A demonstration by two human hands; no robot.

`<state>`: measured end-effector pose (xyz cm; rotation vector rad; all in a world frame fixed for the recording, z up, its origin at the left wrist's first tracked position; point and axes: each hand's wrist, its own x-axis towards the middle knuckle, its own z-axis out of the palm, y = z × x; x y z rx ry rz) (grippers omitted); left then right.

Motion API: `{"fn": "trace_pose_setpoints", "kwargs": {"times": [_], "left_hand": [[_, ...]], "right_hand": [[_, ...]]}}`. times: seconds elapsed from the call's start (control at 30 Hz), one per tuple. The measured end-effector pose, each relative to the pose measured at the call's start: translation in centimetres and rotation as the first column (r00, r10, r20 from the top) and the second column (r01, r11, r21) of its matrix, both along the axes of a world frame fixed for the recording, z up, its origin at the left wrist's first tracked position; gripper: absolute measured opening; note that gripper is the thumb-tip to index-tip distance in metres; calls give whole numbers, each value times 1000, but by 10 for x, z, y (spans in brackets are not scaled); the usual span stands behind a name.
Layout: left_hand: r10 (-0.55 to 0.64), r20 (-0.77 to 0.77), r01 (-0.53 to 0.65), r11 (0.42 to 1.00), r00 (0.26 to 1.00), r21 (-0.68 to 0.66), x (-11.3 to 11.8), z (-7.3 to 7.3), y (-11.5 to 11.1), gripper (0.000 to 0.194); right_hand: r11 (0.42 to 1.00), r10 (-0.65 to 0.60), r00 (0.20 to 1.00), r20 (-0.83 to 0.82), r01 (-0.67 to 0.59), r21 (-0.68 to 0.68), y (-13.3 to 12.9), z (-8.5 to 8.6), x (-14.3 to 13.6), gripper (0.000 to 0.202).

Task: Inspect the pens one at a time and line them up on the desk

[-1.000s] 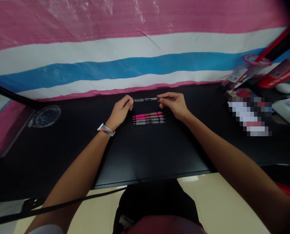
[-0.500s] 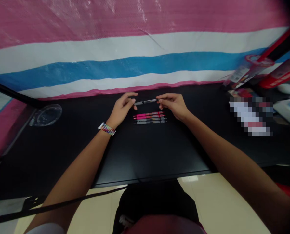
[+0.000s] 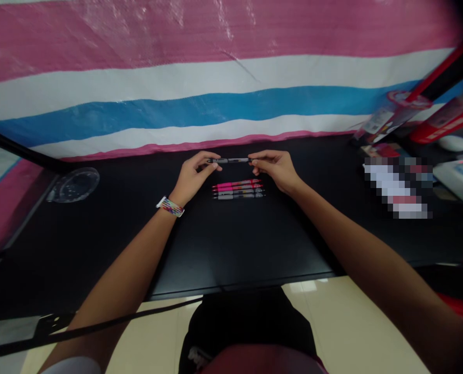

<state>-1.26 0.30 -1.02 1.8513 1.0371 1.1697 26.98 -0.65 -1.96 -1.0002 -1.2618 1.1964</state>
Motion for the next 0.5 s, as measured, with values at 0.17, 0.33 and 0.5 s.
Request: {"fn": "trace_pose_setpoints", "kwargs": {"times": [0.17, 0.33, 0.5], "left_hand": [[30, 22, -29, 999, 999, -36, 0, -4, 2, 16], [82, -12, -81, 995, 997, 66, -1, -8, 3, 12], [154, -32, -146, 972, 988, 182, 1, -4, -3, 11]], "right_hand": [[1000, 6, 1000, -4, -6, 4, -1, 2, 0, 24], [999, 7, 1000, -6, -7, -42, -4, 7, -1, 25], [998, 7, 1000, -5, -8, -67, -6, 10, -2, 28]]}}
